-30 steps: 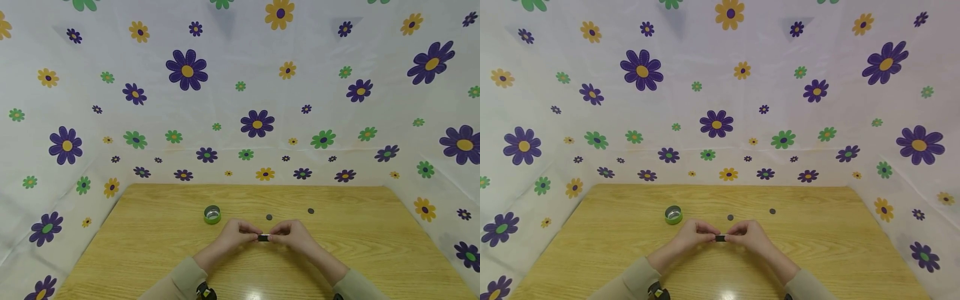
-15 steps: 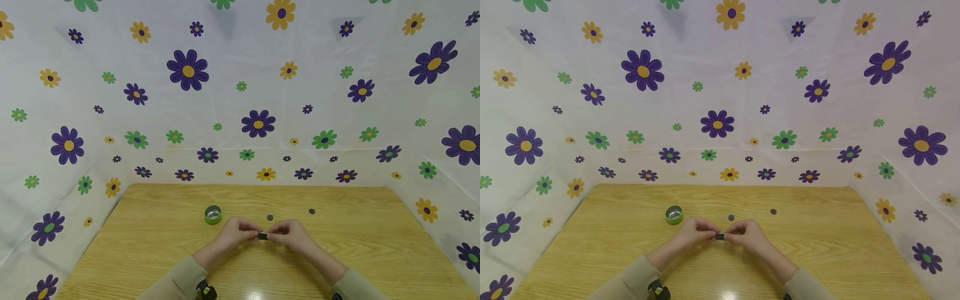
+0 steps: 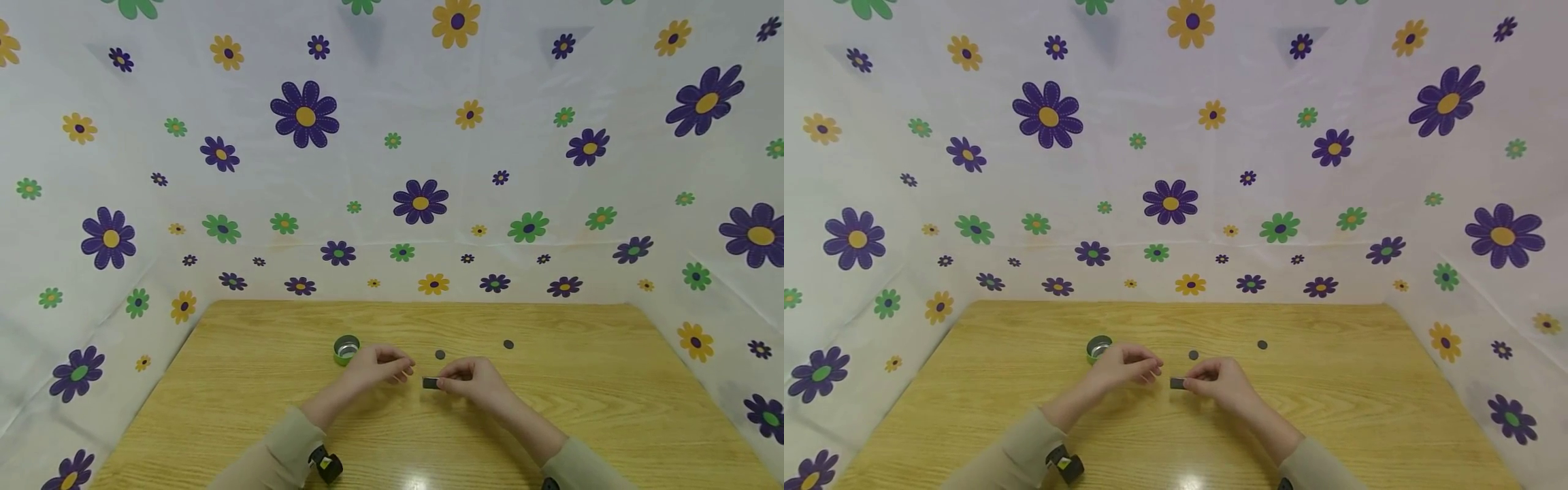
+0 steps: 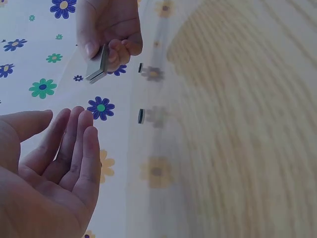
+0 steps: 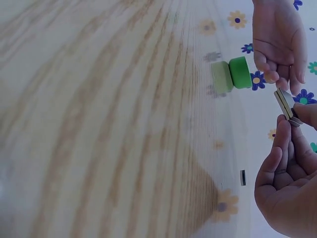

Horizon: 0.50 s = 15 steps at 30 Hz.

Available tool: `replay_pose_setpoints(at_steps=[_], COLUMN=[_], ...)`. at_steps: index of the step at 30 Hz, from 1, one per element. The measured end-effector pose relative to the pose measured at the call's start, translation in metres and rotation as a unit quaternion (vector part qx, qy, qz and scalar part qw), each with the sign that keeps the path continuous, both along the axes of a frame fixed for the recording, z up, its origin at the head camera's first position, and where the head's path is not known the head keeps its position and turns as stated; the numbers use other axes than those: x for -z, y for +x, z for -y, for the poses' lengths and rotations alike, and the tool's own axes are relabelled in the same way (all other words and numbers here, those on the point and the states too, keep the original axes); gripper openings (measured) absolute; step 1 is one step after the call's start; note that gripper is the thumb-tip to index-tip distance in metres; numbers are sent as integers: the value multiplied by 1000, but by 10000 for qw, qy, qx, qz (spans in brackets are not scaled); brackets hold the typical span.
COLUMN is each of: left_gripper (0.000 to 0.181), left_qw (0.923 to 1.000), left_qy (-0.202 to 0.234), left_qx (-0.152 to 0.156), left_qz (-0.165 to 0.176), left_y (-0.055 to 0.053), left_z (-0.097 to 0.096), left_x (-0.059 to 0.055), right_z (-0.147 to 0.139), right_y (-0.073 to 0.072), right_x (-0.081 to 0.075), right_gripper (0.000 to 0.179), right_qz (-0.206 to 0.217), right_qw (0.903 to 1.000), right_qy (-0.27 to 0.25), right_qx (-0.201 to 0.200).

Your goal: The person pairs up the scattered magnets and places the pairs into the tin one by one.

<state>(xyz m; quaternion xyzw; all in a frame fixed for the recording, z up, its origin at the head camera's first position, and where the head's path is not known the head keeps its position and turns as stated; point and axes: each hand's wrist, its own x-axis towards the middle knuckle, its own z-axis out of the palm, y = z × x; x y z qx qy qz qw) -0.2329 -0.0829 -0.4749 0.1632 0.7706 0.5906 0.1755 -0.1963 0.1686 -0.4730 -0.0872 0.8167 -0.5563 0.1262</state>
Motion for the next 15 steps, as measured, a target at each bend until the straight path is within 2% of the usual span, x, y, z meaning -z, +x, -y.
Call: replay_pose_setpoints(at_steps=[15], left_gripper=[30], left_qw=[9991], left_qy=[-57], left_qx=[-361], left_qz=[-193], left_y=[-17], left_z=[36], left_x=[-23], right_z=[-2], right_y=[1], right_x=[-2], right_gripper=[22], right_qz=[-17], right_qw=[10000], right_qy=[-68], right_qx=[-15])
